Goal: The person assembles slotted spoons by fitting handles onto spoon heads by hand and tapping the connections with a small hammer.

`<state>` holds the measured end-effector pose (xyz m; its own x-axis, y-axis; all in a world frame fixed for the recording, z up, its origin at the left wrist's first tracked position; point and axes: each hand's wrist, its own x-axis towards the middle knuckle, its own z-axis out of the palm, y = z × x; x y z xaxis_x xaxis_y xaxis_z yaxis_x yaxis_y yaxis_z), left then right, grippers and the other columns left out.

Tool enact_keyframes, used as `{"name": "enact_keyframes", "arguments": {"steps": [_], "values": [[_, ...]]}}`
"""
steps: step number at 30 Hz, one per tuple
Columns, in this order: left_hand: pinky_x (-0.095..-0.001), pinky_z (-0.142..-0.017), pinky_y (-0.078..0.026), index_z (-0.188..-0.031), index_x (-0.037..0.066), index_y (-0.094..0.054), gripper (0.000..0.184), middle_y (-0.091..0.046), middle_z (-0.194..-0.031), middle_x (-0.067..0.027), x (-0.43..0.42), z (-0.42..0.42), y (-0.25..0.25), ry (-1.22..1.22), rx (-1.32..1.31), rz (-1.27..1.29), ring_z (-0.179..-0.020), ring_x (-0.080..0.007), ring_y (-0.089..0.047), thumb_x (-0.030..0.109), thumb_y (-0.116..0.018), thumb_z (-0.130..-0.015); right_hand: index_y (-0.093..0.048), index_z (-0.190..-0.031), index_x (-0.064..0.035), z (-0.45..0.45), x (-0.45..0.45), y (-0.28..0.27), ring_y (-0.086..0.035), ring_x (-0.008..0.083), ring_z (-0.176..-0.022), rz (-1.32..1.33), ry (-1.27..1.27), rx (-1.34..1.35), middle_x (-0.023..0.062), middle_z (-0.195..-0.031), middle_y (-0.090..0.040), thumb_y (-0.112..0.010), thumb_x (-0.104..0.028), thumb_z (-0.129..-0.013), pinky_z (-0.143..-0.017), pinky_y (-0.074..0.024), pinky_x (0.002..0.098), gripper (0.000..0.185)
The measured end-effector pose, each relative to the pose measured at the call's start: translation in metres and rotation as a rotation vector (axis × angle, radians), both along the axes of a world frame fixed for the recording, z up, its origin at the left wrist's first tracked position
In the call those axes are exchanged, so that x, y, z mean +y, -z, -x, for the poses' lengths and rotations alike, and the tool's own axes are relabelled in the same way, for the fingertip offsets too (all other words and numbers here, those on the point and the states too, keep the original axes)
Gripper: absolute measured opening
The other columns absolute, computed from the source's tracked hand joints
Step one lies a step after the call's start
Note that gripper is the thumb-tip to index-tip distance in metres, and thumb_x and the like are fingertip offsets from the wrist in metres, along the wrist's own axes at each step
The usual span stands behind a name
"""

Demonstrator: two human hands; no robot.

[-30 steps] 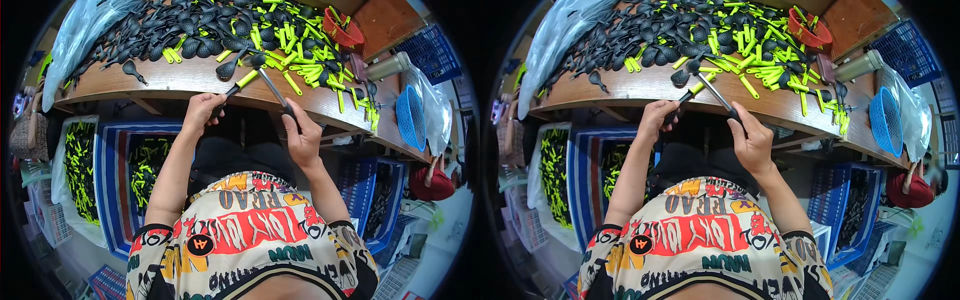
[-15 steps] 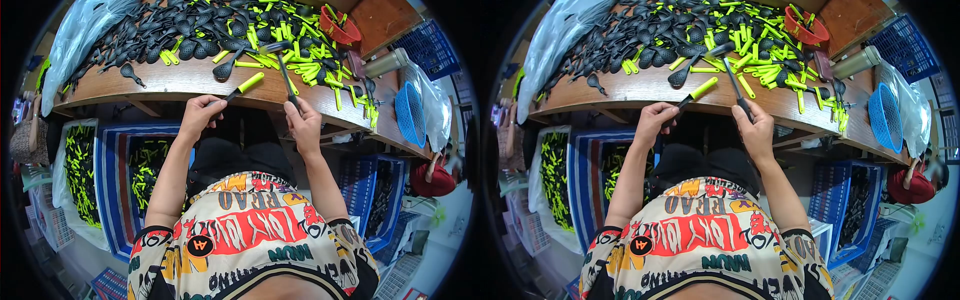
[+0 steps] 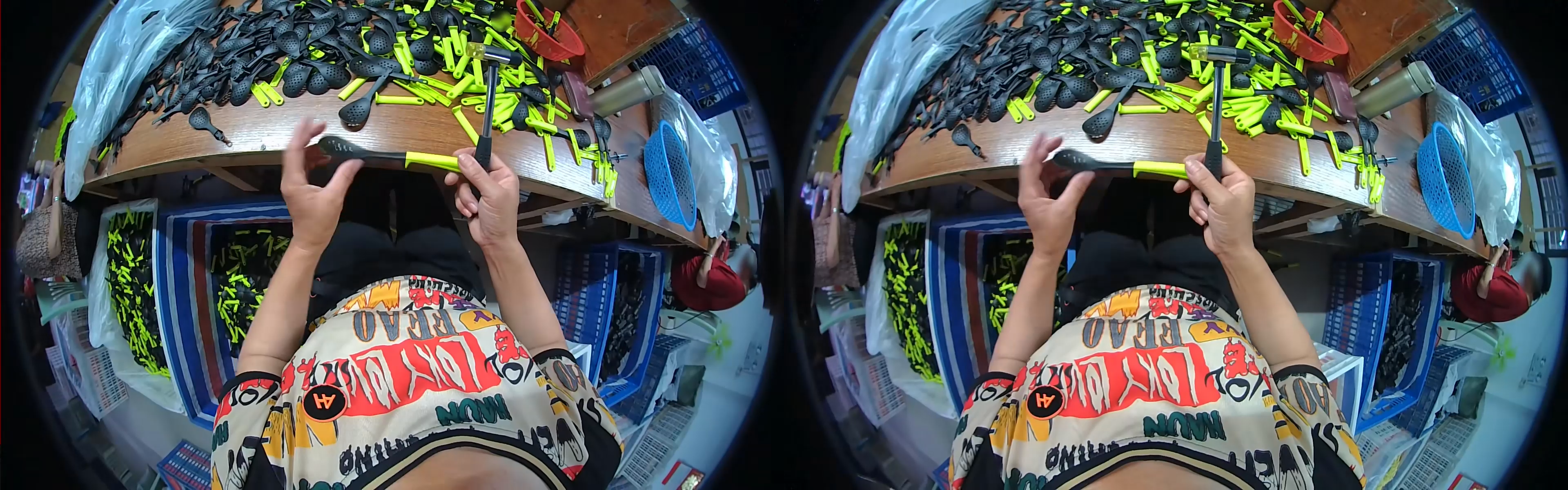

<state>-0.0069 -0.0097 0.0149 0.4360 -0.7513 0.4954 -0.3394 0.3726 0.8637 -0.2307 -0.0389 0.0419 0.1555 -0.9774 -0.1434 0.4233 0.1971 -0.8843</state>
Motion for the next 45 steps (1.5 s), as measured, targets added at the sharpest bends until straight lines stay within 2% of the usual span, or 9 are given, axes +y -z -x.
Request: {"name": "enact_keyframes", "arguments": {"steps": [3,5,7,26,32,38,40,43,45], "values": [[-0.0289,-0.078,-0.054,-0.125,-0.001,-0.045,0.052,-0.061,-0.106,-0.0121,0.005,0.011,0.002,0.226,0.824,-0.112,-0.089,-0.0183,-0.065,0.000,-0.072,-0.080,-0.061,-0.099,0.0013,-0.002,0.005,0.001,-0.039,0.0025,-0.039,0.024,-0.010,-0.033,0.0142,-0.075,-0.066,-0.064,-0.009,-0.091,-0.036,-0.0304,0.0170,0.014],[-0.0365,-0.080,-0.054,-0.113,0.001,-0.055,0.026,-0.066,-0.098,-0.0135,0.007,0.014,0.002,0.531,1.034,-0.373,-0.089,-0.0245,-0.067,0.014,-0.063,-0.092,-0.061,-0.100,0.0009,-0.005,0.007,0.004,-0.038,0.0027,-0.038,0.029,-0.015,-0.006,0.0144,-0.076,-0.066,-0.063,-0.009,-0.091,-0.036,-0.0302,0.0170,0.013],[-0.0381,-0.081,-0.055,-0.114,0.001,-0.058,0.028,-0.067,-0.093,-0.0134,0.006,0.023,-0.002,0.661,1.137,-0.428,-0.088,-0.0247,-0.068,0.019,-0.063,-0.093,-0.060,-0.102,0.0005,-0.008,0.009,0.007,-0.038,0.0028,-0.038,0.036,-0.020,0.021,0.0146,-0.077,-0.066,-0.062,-0.008,-0.091,-0.036,-0.0300,0.0171,0.014],[-0.0315,-0.069,-0.058,-0.103,-0.002,-0.064,0.020,-0.068,-0.086,-0.0126,0.004,0.023,-0.001,0.560,0.794,-0.405,-0.075,-0.0209,-0.069,0.002,-0.068,-0.084,-0.060,-0.108,0.0002,-0.011,0.013,0.010,-0.038,0.0014,-0.041,0.072,-0.100,0.085,0.0127,-0.078,-0.066,-0.063,-0.009,-0.091,-0.038,-0.0311,0.0161,0.019],[-0.0304,-0.068,-0.059,-0.102,-0.002,-0.063,0.018,-0.068,-0.086,-0.0121,0.005,0.020,0.006,0.490,0.891,-0.358,-0.072,-0.0198,-0.069,0.001,-0.068,-0.084,-0.059,-0.110,0.0004,-0.017,0.013,0.013,-0.038,0.0004,-0.041,0.131,-0.069,0.188,0.0106,-0.078,-0.067,-0.063,-0.013,-0.093,-0.037,-0.0299,0.0159,0.022],[-0.0323,-0.071,-0.060,-0.102,-0.001,-0.062,0.016,-0.067,-0.089,-0.0124,-0.005,-0.002,0.039,0.236,1.067,-0.218,-0.075,-0.0213,-0.069,0.001,-0.067,-0.086,-0.060,-0.116,-0.0008,-0.004,0.026,0.038,-0.036,-0.0003,-0.045,0.162,-0.077,0.398,-0.0021,-0.066,-0.054,-0.056,-0.018,-0.098,-0.040,-0.0254,0.0157,0.026],[-0.0326,-0.072,-0.059,-0.103,-0.001,-0.061,0.018,-0.067,-0.089,-0.0126,-0.010,-0.006,0.051,0.191,1.071,-0.194,-0.076,-0.0216,-0.069,0.002,-0.067,-0.086,-0.063,-0.110,0.0015,-0.007,0.034,0.038,-0.046,0.0028,-0.057,0.252,-0.050,0.547,-0.0036,-0.067,-0.055,-0.060,-0.018,-0.096,-0.053,-0.0379,0.0199,0.025],[-0.0329,-0.071,-0.060,-0.104,-0.002,-0.060,0.020,-0.066,-0.088,-0.0130,-0.016,-0.004,0.058,0.100,1.075,-0.183,-0.075,-0.0221,-0.069,0.003,-0.068,-0.086,-0.062,-0.112,0.0017,-0.011,0.039,0.036,-0.057,0.0097,-0.066,0.499,-0.034,0.802,0.0076,-0.073,-0.063,-0.060,-0.014,-0.094,-0.060,-0.0461,0.0258,0.024],[-0.0330,-0.070,-0.060,-0.105,-0.002,-0.058,0.022,-0.066,-0.088,-0.0135,-0.018,-0.001,0.059,0.068,1.044,-0.161,-0.075,-0.0226,-0.069,0.004,-0.068,-0.087,-0.062,-0.112,0.0011,-0.013,0.040,0.029,-0.066,0.0249,-0.070,0.580,-0.018,0.872,0.0160,-0.082,-0.066,-0.061,-0.013,-0.093,-0.064,-0.0500,0.0327,0.024]]}}
